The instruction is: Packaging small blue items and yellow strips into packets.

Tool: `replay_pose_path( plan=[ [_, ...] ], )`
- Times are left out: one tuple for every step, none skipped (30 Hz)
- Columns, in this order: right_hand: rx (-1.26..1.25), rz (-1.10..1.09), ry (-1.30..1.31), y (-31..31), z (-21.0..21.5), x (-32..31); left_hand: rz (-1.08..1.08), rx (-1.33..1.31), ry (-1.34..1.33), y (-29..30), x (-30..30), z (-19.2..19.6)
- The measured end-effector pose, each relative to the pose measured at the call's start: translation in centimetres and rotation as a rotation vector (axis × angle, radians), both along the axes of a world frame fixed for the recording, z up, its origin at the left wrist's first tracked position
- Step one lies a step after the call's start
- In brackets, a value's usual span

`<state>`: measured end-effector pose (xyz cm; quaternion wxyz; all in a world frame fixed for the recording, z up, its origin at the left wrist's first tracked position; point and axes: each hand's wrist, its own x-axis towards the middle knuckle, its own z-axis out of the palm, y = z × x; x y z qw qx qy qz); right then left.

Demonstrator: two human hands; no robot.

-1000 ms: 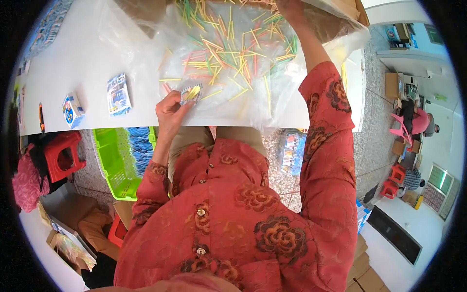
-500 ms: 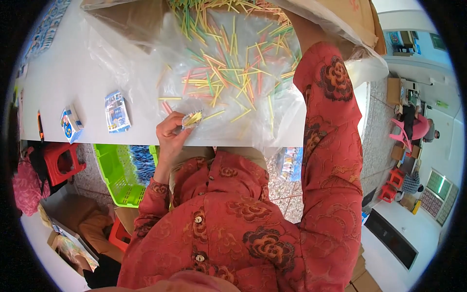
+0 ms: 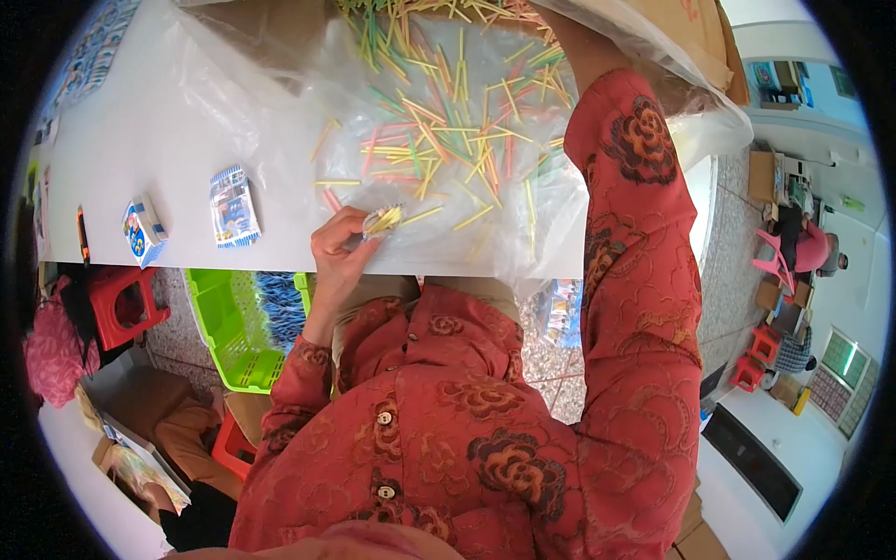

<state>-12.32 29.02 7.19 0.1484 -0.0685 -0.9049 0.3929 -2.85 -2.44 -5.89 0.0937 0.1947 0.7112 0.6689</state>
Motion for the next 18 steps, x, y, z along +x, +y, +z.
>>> replay_pose_path(
  plan=[
    [0.001,0.002,0.004,-0.3,0.3,0.3,0.002,0.001,0.004,0.0,0.0,0.0],
    [-0.012,0.052,0.058,-1.0,0.6,0.7,0.011,-0.009,-0.003,-0.2,0.1,0.1],
    [-0.024,0.103,0.112,-1.5,0.8,0.8,0.02,-0.019,-0.01,-0.4,0.1,0.1],
    [-0.049,0.141,0.122,-1.1,-0.7,0.1,0.06,-0.041,-0.002,-1.2,0.4,0.1],
    [-0.02,0.067,0.072,1.8,-1.7,-2.1,0.008,-0.027,-0.03,-0.4,0.2,0.2],
    [0.006,-0.01,0.021,5.8,-2.9,-6.5,-0.046,-0.014,-0.058,0.5,0.0,0.3],
    [-0.012,-0.025,-0.033,6.8,-5.1,-9.7,-0.03,-0.027,-0.054,0.2,0.1,-0.1],
    [-0.019,-0.039,-0.089,5.8,-6.0,-9.2,-0.009,-0.004,-0.058,-0.1,0.2,-0.5],
    [-0.02,-0.07,-0.14,5.9,-6.5,-8.4,-0.006,0.024,-0.058,-0.1,0.2,-0.9],
    [-0.025,-0.093,-0.193,5.1,-6.9,-6.8,0.001,0.023,-0.053,-0.2,0.3,-1.2],
    [-0.03,-0.118,-0.246,4.5,-7.4,-5.0,0.012,0.027,-0.043,-0.3,0.3,-1.6],
    [-0.027,-0.179,-0.296,6.4,-7.6,-4.0,-0.011,0.044,-0.032,0.3,0.1,-1.7],
    [-0.035,-0.17,-0.296,4.9,-7.7,-3.0,-0.003,0.035,-0.03,0.0,0.1,-1.7],
    [-0.172,-0.086,-0.282,3.3,-8.2,-1.4,0.015,-0.002,-0.007,-0.1,0.1,-1.6],
    [-0.304,-0.003,-0.268,1.3,-8.3,0.3,0.032,-0.035,0.015,-0.3,0.1,-1.6],
    [-0.309,-0.003,-0.267,-0.1,-8.4,1.9,0.032,-0.039,0.016,-0.3,0.2,-1.4],
    [-0.314,0.03,-0.232,-1.5,-8.5,3.4,0.043,-0.027,0.028,-0.2,0.1,-1.3],
    [-0.318,0.061,-0.195,-2.5,-8.7,4.7,0.054,-0.015,0.04,0.0,0.1,-1.2]
  ],
)
